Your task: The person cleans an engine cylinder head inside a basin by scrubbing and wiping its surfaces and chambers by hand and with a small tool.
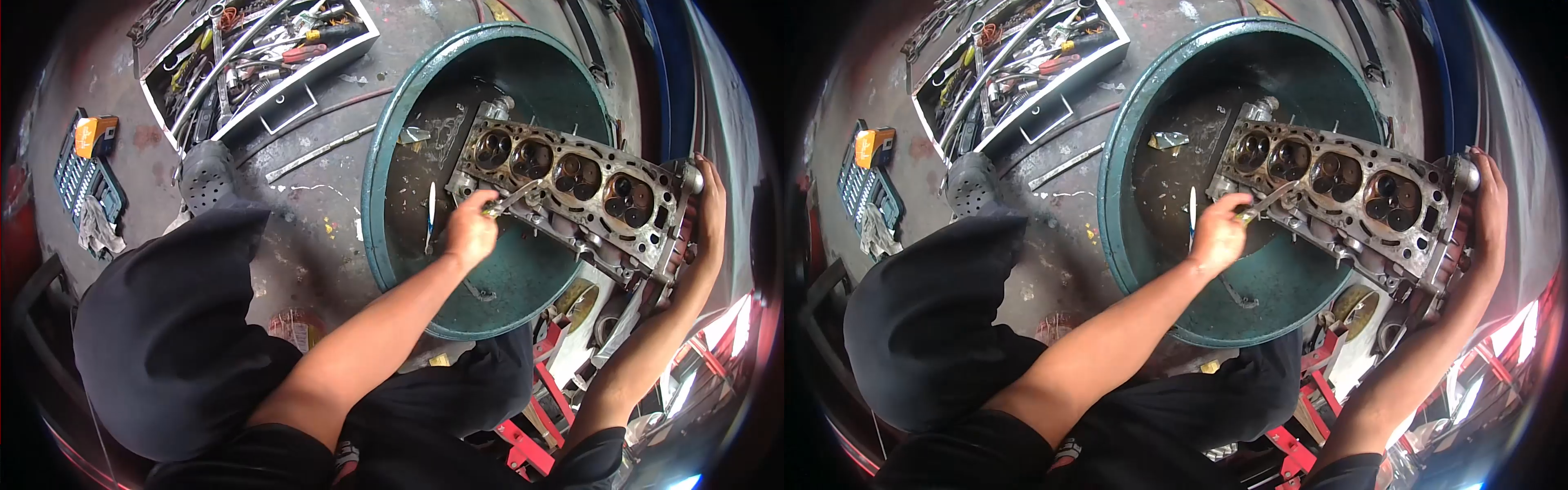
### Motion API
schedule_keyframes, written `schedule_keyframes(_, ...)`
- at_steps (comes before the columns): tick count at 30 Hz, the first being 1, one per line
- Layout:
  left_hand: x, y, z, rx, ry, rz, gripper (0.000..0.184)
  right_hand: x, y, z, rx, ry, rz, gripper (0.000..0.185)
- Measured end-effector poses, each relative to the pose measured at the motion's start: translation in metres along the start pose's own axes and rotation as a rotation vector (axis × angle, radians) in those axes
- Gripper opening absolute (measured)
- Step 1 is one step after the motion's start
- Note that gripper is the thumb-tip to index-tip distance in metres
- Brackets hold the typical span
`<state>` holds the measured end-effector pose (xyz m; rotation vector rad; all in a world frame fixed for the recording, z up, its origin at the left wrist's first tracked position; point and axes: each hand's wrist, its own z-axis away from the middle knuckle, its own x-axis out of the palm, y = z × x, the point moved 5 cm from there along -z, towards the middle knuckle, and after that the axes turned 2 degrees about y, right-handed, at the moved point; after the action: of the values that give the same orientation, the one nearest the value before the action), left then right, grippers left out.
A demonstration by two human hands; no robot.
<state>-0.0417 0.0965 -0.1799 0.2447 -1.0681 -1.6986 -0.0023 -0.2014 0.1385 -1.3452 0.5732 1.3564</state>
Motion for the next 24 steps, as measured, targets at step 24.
schedule_keyframes(24,0.039,0.026,0.013,-0.197,-0.051,-0.369,0.056,-0.004,-0.009,-0.005,-0.072,0.041,0.030,0.038)
